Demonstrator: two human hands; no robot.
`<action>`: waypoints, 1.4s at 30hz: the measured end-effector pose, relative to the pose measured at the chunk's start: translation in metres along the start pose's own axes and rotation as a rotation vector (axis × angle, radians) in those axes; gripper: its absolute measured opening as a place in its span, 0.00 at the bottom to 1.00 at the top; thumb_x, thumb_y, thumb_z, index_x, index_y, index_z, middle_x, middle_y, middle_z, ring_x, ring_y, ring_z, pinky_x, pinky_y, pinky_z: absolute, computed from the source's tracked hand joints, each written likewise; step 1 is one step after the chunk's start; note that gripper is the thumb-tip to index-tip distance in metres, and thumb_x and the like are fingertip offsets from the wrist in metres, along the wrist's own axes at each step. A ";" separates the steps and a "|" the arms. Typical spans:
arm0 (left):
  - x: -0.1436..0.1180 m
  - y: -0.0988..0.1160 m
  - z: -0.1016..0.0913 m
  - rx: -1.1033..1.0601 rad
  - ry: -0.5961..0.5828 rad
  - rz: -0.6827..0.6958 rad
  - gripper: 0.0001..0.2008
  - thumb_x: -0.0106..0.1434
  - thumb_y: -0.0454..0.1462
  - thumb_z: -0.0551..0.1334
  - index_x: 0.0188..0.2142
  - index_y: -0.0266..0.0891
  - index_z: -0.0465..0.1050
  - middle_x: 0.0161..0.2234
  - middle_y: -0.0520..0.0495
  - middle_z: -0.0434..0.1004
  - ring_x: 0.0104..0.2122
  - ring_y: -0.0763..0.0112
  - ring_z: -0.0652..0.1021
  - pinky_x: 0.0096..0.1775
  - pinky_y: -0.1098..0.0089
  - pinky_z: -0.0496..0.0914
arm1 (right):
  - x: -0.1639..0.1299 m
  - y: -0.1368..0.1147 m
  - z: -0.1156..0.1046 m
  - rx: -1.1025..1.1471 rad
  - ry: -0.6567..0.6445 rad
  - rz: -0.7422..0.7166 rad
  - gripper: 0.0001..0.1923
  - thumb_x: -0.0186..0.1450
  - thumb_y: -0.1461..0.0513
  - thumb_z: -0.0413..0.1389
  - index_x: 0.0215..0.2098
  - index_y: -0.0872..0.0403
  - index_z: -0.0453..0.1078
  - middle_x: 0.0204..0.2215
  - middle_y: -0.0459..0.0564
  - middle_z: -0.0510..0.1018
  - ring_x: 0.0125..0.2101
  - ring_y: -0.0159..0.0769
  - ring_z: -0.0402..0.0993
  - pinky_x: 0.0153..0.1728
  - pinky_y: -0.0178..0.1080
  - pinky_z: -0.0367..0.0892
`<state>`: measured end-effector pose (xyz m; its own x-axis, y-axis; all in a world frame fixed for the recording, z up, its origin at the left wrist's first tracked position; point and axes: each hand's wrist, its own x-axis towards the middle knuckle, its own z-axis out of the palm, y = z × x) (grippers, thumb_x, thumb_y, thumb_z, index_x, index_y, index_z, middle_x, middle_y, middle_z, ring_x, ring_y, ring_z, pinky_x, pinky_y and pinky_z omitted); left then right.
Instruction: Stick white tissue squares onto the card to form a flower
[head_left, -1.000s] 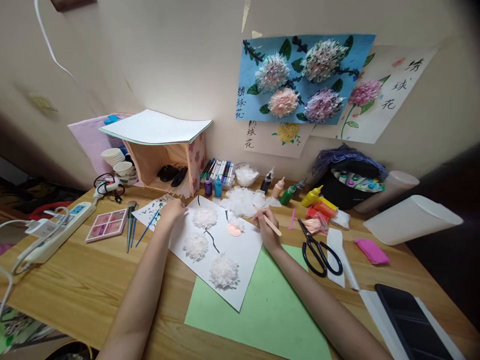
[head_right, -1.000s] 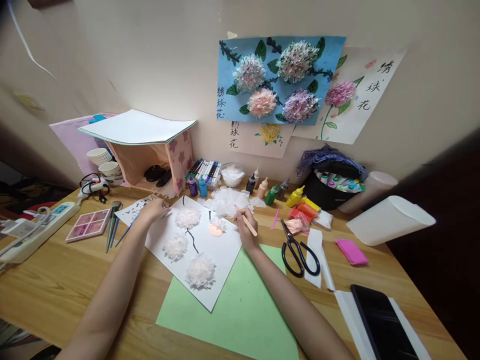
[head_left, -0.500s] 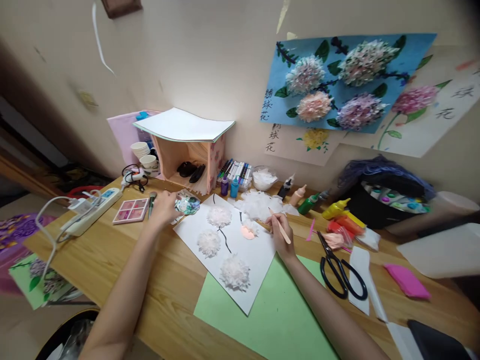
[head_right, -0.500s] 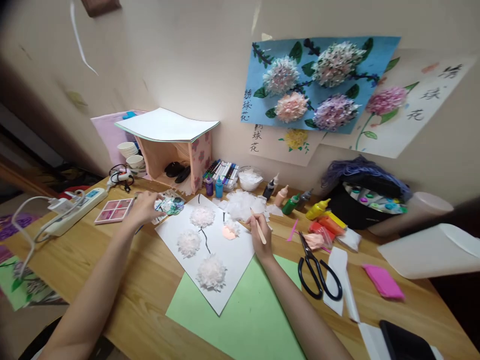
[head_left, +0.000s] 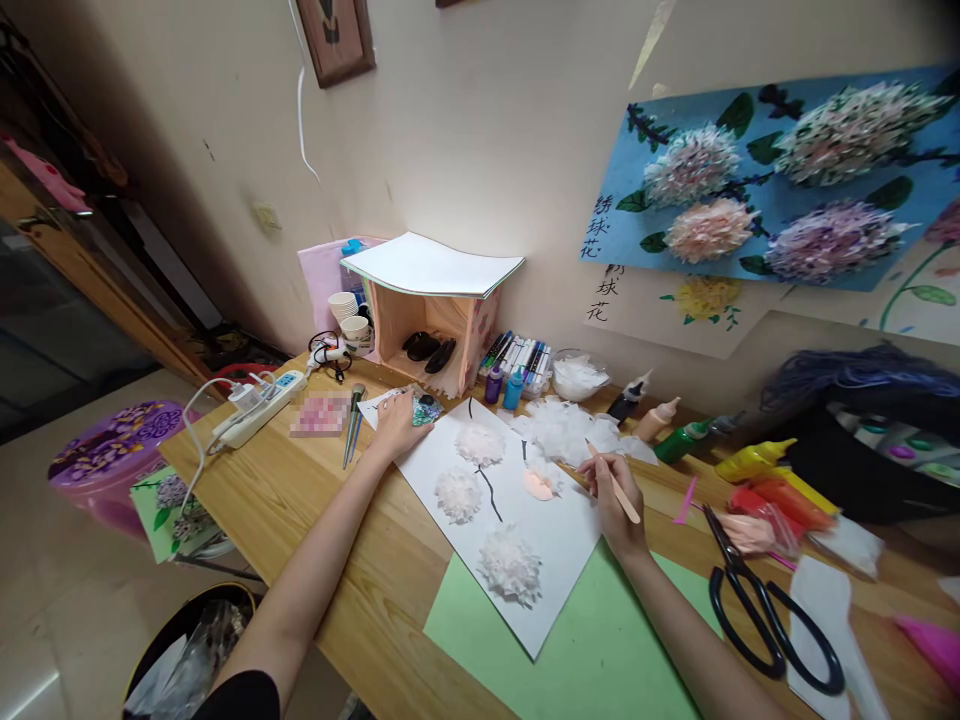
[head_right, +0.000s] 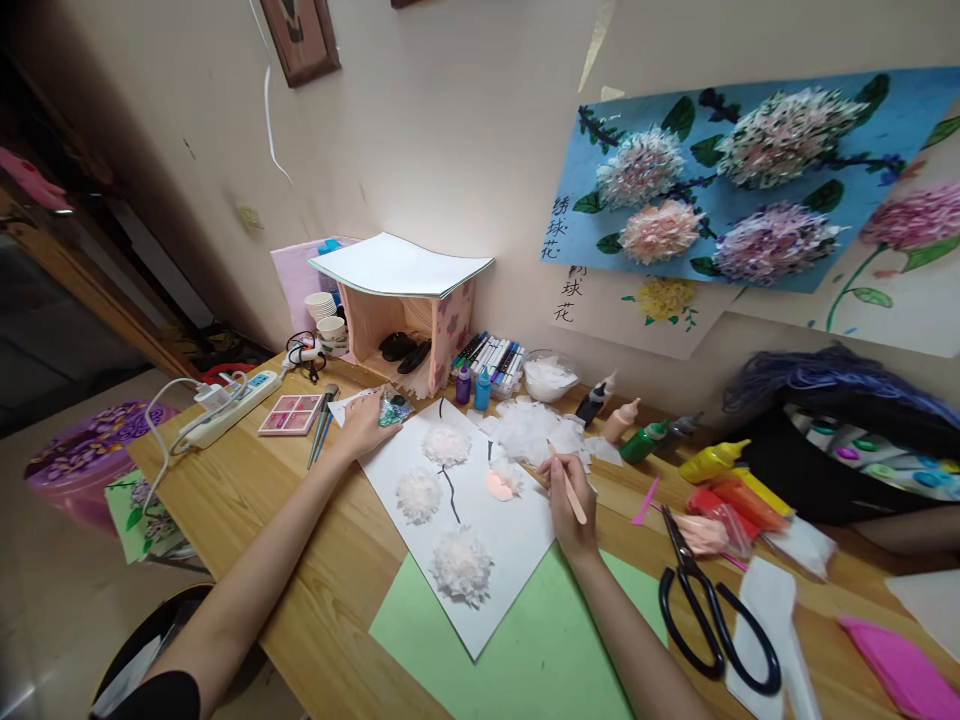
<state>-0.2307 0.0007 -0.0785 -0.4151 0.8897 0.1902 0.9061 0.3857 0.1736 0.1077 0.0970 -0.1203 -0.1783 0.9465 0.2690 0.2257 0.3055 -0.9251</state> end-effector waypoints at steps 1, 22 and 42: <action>0.001 0.000 0.000 0.005 0.009 -0.011 0.35 0.54 0.49 0.60 0.58 0.35 0.54 0.53 0.34 0.65 0.54 0.51 0.64 0.53 0.56 0.55 | 0.000 0.000 0.000 -0.002 -0.003 -0.004 0.18 0.65 0.49 0.45 0.31 0.53 0.65 0.25 0.46 0.69 0.22 0.31 0.62 0.25 0.35 0.60; -0.028 0.040 -0.016 0.228 -0.129 0.181 0.15 0.64 0.39 0.49 0.39 0.36 0.72 0.41 0.37 0.72 0.44 0.55 0.70 0.43 0.60 0.62 | -0.001 -0.013 0.002 -0.027 0.026 -0.060 0.15 0.66 0.52 0.44 0.29 0.52 0.64 0.25 0.45 0.69 0.26 0.33 0.64 0.29 0.36 0.60; -0.027 0.030 -0.016 0.275 -0.230 0.274 0.12 0.60 0.35 0.53 0.35 0.32 0.73 0.37 0.34 0.75 0.41 0.52 0.73 0.43 0.60 0.65 | 0.041 -0.014 0.015 -0.470 -0.127 -0.460 0.06 0.60 0.69 0.50 0.32 0.52 0.66 0.32 0.51 0.76 0.37 0.42 0.71 0.40 0.42 0.61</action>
<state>-0.1935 -0.0156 -0.0634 -0.1567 0.9871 -0.0315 0.9808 0.1518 -0.1226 0.0825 0.1300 -0.1006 -0.4611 0.6978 0.5481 0.4879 0.7153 -0.5002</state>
